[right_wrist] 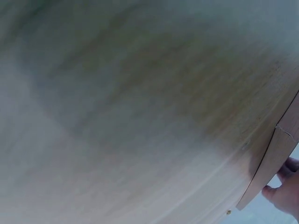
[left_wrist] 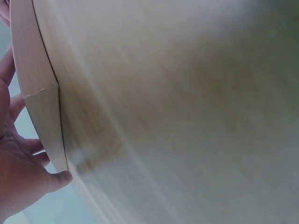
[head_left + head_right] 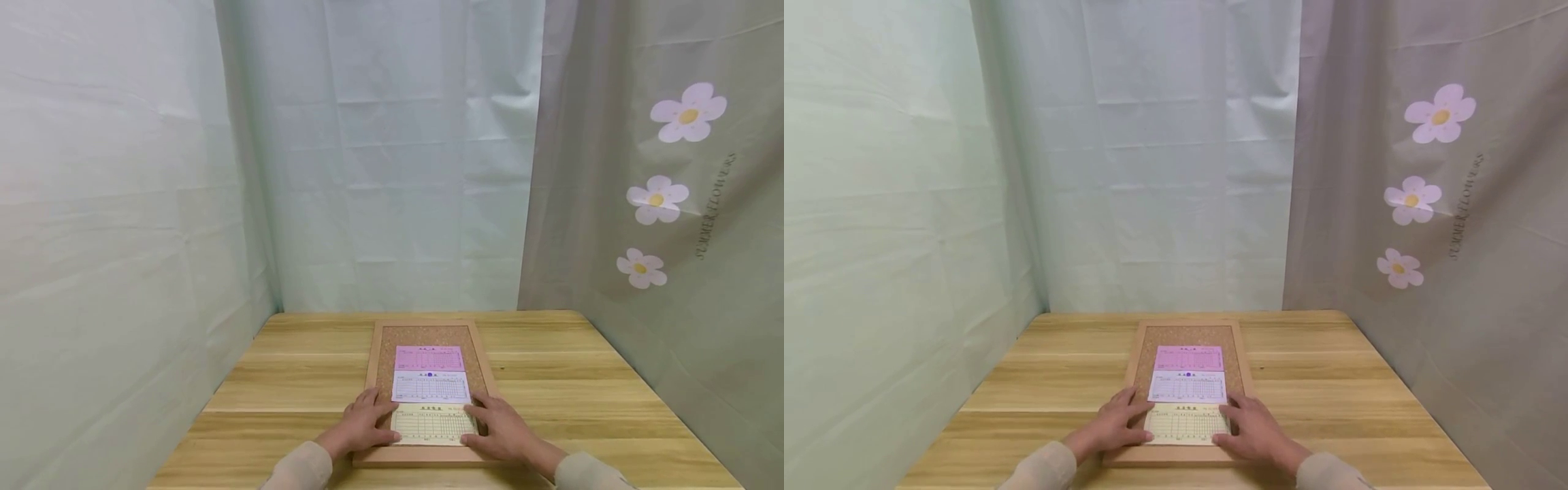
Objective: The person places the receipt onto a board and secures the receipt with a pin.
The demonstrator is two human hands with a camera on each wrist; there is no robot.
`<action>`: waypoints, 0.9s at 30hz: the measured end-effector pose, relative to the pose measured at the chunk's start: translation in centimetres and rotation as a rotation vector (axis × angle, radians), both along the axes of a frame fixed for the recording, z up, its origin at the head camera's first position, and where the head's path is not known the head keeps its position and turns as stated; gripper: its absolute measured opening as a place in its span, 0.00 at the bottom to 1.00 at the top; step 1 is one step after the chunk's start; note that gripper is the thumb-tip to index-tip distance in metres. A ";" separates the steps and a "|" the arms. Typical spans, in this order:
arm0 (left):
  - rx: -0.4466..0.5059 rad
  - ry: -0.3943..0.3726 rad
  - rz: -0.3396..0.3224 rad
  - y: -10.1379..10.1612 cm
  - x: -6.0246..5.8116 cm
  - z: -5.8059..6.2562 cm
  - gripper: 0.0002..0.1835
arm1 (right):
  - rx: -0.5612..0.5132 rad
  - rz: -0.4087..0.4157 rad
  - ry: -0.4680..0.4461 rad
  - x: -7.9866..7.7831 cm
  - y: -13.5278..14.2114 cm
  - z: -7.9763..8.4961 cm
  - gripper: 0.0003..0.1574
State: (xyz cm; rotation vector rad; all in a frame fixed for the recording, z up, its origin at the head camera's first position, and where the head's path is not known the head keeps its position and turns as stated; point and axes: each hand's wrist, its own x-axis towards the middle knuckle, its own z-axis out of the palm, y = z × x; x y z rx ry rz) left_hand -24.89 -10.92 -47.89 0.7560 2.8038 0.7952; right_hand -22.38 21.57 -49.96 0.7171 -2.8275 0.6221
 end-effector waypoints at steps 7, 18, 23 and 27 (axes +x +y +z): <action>-0.006 0.006 -0.006 -0.3 -0.2 0.1 0.37 | 0.013 -0.079 -0.075 0.0 -0.3 0.2 0.47; -0.016 0.033 -0.038 -0.7 -0.3 -0.3 0.38 | -0.005 -0.089 -0.105 -0.2 0.0 -0.2 0.49; -0.020 0.041 -0.042 -0.6 -0.1 -0.2 0.37 | -0.018 -0.072 -0.118 -0.1 0.0 0.0 0.48; -0.013 0.041 -0.046 -0.5 0.0 0.0 0.37 | -0.002 -0.053 -0.116 0.0 0.1 0.5 0.48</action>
